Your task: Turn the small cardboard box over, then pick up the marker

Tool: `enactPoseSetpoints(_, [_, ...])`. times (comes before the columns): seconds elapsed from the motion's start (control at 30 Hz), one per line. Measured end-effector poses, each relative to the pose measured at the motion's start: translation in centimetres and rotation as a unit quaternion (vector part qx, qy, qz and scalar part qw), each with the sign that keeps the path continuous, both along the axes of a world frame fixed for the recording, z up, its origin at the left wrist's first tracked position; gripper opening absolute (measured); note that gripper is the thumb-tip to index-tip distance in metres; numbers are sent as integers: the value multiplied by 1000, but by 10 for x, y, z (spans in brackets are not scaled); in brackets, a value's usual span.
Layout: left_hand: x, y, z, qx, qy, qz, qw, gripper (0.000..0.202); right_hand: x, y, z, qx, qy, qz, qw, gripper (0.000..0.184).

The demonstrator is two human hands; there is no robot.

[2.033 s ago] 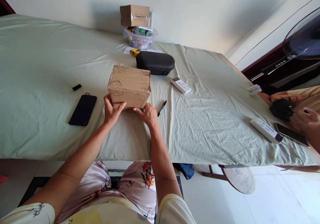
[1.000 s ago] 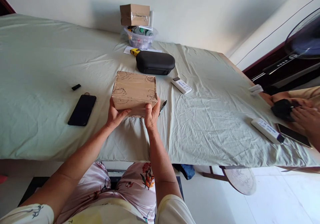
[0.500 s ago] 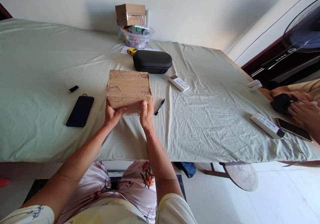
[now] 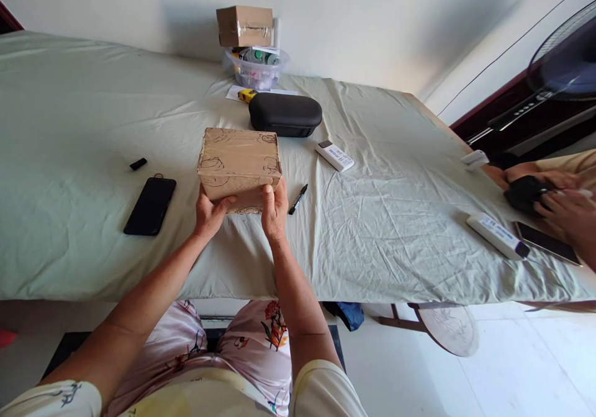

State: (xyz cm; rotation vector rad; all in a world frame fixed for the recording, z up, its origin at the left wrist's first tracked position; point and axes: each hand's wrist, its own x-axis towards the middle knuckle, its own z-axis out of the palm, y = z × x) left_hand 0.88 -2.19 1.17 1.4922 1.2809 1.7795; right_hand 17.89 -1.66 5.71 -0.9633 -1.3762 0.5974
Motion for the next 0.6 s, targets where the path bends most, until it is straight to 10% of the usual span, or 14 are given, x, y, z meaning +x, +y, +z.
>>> enactPoseSetpoints(0.23, [-1,2,-6,-8,-3,22,1000,96,17,9,-9,7,-28,9,1000,61])
enactPoseSetpoints(0.37, [-5,6,-7,-10,-25,21,999,94,45,27,-20,-73,-67,-109,989,56])
enactPoseSetpoints(0.6, [-15,11,-9,-8,-42,32,999,88,65,35,-24,-315,-327,-254,854,45])
